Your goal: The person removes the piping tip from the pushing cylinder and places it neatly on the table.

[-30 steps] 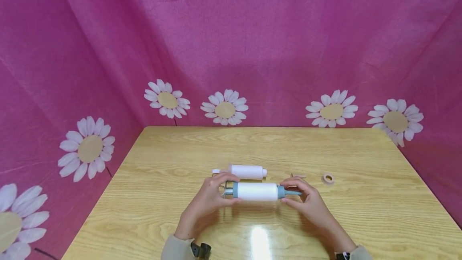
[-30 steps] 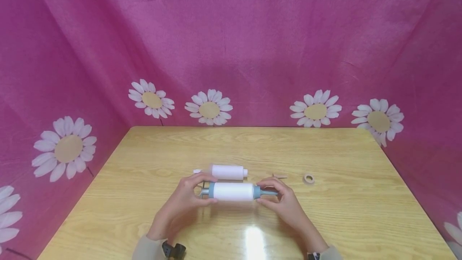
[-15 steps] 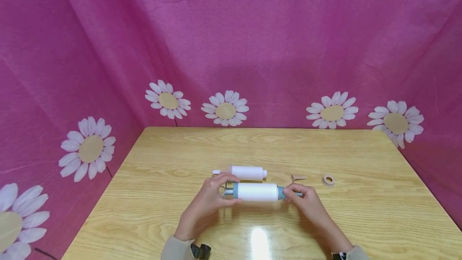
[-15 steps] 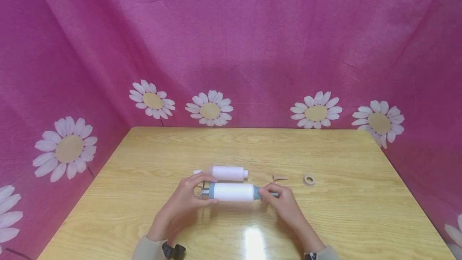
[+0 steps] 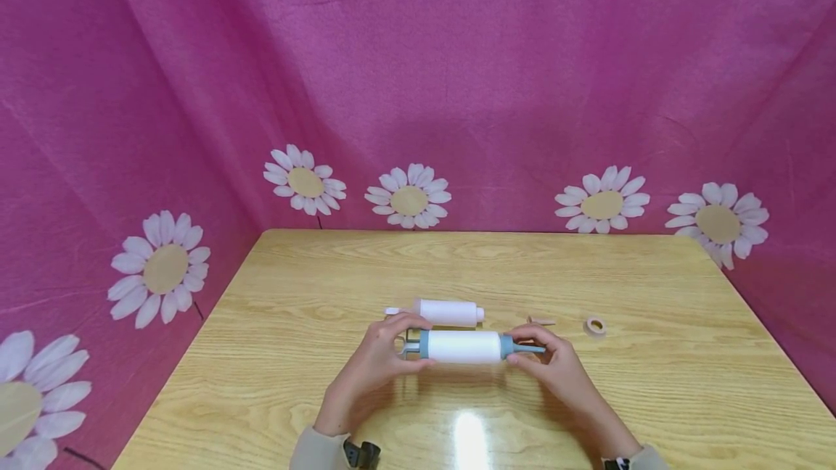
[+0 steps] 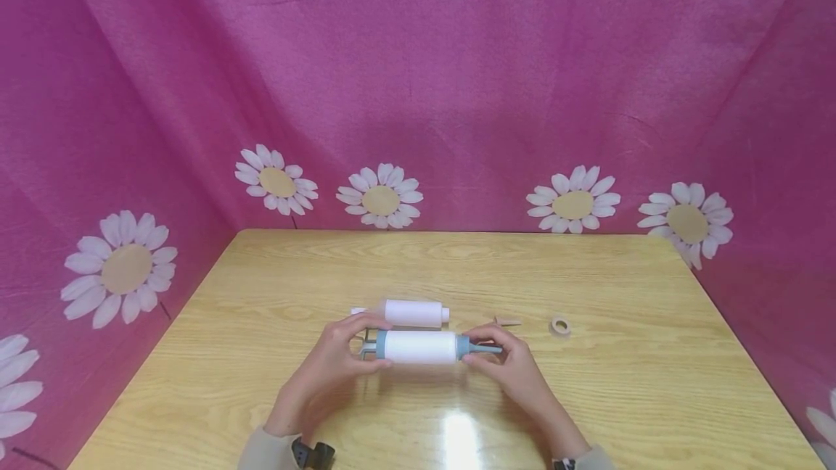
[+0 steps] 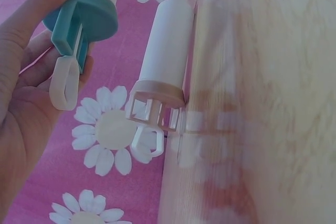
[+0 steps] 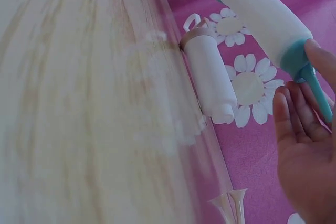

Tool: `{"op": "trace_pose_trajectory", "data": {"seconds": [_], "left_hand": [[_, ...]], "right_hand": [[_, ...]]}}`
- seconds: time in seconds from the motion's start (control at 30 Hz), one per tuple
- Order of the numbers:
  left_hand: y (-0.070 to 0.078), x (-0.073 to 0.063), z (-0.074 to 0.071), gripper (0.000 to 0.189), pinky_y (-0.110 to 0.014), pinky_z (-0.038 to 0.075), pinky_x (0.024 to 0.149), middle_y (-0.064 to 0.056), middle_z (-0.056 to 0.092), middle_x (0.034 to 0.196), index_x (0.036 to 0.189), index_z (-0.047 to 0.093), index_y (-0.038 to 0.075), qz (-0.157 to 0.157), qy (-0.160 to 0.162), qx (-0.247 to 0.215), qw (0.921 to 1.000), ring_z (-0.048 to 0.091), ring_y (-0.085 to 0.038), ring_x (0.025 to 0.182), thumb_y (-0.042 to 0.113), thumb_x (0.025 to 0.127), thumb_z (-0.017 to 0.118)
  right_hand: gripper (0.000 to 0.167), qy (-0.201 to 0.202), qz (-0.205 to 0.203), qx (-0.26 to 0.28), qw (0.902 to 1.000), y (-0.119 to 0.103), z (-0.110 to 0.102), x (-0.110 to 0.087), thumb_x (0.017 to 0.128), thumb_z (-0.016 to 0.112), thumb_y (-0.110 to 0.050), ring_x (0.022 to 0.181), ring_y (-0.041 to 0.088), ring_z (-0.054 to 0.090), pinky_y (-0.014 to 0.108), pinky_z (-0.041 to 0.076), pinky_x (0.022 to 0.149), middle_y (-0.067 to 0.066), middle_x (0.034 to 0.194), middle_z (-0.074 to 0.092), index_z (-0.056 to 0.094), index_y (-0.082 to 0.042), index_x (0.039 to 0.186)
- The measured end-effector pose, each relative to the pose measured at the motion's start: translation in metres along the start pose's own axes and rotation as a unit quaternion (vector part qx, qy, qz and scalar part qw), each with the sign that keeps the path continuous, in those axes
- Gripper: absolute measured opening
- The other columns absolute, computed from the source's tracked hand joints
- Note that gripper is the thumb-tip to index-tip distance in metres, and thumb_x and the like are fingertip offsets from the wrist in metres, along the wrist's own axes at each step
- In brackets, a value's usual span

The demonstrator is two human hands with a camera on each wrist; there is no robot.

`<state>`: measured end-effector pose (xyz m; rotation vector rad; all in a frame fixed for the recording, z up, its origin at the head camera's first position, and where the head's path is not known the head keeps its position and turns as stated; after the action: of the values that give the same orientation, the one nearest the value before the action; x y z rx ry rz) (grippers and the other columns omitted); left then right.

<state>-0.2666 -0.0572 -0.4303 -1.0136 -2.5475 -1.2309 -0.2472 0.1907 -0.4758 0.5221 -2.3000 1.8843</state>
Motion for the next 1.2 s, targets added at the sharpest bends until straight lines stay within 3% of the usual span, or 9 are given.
{"op": "trace_pose_trajectory", "data": {"seconds": [0.23, 0.5, 0.63, 0.7, 0.8, 0.87, 0.97, 1.1, 1.2], "left_hand": [[0.0, 0.0, 0.0, 0.047, -0.034, 0.056, 0.095, -0.005, 0.069, 0.119, 0.113, 0.067, 0.008, 0.004, 0.001, 0.008, 1.0, 0.065, -0.021, 0.11, 0.017, 0.071, 0.088], [0.0, -0.001, 0.0, 0.047, -0.038, 0.057, 0.094, -0.006, 0.069, 0.119, 0.112, 0.067, 0.008, 0.008, 0.003, 0.0, 1.0, 0.065, -0.021, 0.11, 0.016, 0.071, 0.088], [0.001, -0.002, -0.001, 0.046, -0.039, 0.057, 0.093, -0.006, 0.069, 0.118, 0.112, 0.067, 0.008, 0.013, 0.009, 0.0, 0.9999, 0.065, -0.022, 0.108, 0.015, 0.071, 0.088], [0.002, -0.002, -0.001, 0.046, -0.037, 0.057, 0.093, -0.006, 0.069, 0.118, 0.112, 0.067, 0.008, 0.017, 0.01, 0.004, 0.9998, 0.065, -0.021, 0.108, 0.014, 0.071, 0.088], [0.004, -0.002, -0.002, 0.047, -0.035, 0.057, 0.093, -0.006, 0.069, 0.117, 0.112, 0.067, 0.007, 0.028, 0.011, 0.012, 0.9995, 0.065, -0.022, 0.108, 0.014, 0.07, 0.088], [0.005, -0.002, -0.002, 0.047, -0.035, 0.057, 0.093, -0.006, 0.07, 0.117, 0.112, 0.067, 0.007, 0.03, 0.01, 0.013, 0.9994, 0.065, -0.021, 0.108, 0.014, 0.07, 0.088], [0.006, -0.002, -0.001, 0.048, -0.035, 0.057, 0.093, -0.007, 0.07, 0.117, 0.112, 0.067, 0.006, 0.032, 0.007, 0.013, 0.9994, 0.065, -0.022, 0.108, 0.015, 0.07, 0.088], [0.006, -0.002, -0.002, 0.048, -0.036, 0.057, 0.093, -0.007, 0.069, 0.118, 0.113, 0.067, 0.006, 0.03, 0.006, 0.018, 0.9993, 0.065, -0.023, 0.11, 0.016, 0.071, 0.088], [0.004, -0.003, -0.002, 0.047, -0.039, 0.058, 0.092, -0.007, 0.069, 0.12, 0.113, 0.067, 0.007, 0.025, 0.005, 0.015, 0.9996, 0.065, -0.023, 0.11, 0.016, 0.071, 0.088]], "right_hand": [[0.035, -0.019, -0.016, 0.02, 0.9995, -0.003, 0.002, 0.0, 0.084, 0.071, 0.003, 0.105, -0.001, 0.062, 0.012, 0.051, 0.093, -0.017, 0.115, 0.063, 0.061, 0.005, 0.117], [0.041, -0.029, -0.011, 0.037, 0.9988, -0.002, 0.003, 0.0, 0.084, 0.069, 0.007, 0.11, -0.002, 0.061, 0.012, 0.05, 0.095, -0.017, 0.121, 0.062, 0.057, 0.008, 0.123], [0.034, -0.012, 0.029, 0.014, 0.9994, 0.003, 0.001, -0.001, 0.092, 0.064, -0.003, 0.116, -0.012, 0.052, 0.011, 0.049, 0.093, -0.021, 0.119, 0.063, 0.058, 0.006, 0.124], [0.027, 0.0, 0.061, -0.003, 0.9982, 0.007, -0.001, 0.0, 0.097, 0.058, -0.009, 0.109, -0.012, 0.054, 0.012, 0.05, 0.089, -0.022, 0.111, 0.066, 0.062, 0.006, 0.119], [0.027, 0.009, 0.11, -0.029, 0.9935, 0.012, -0.003, 0.0, 0.101, 0.053, -0.017, 0.094, -0.007, 0.058, 0.016, 0.051, 0.084, -0.017, 0.091, 0.067, 0.067, 0.006, 0.106], [0.028, 0.003, 0.128, -0.032, 0.9912, 0.014, -0.002, 0.001, 0.1, 0.054, -0.018, 0.08, 0.003, 0.062, 0.023, 0.055, 0.078, -0.013, 0.082, 0.066, 0.067, 0.008, 0.1], [0.025, 0.001, 0.146, -0.036, 0.9887, 0.017, -0.001, 0.001, 0.096, 0.062, -0.019, 0.077, 0.005, 0.063, 0.023, 0.055, 0.075, -0.012, 0.08, 0.066, 0.069, 0.005, 0.099], [0.023, -0.001, 0.12, -0.028, 0.9924, 0.014, -0.001, 0.001, 0.092, 0.067, -0.016, 0.088, 0.002, 0.065, 0.02, 0.055, 0.078, -0.017, 0.093, 0.068, 0.069, 0.002, 0.106], [0.026, -0.009, 0.073, -0.013, 0.9972, 0.008, 0.001, 0.001, 0.09, 0.069, -0.009, 0.096, 0.001, 0.064, 0.018, 0.055, 0.081, -0.02, 0.102, 0.067, 0.066, 0.004, 0.112]]}}
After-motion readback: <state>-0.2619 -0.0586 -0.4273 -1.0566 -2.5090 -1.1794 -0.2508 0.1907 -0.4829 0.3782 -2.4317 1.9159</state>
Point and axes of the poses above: each hand's wrist, its own x-axis towards the middle knuckle, its own z-axis out of the palm, y = z × x, the point moved 8 cm from there along x, towards the middle knuckle
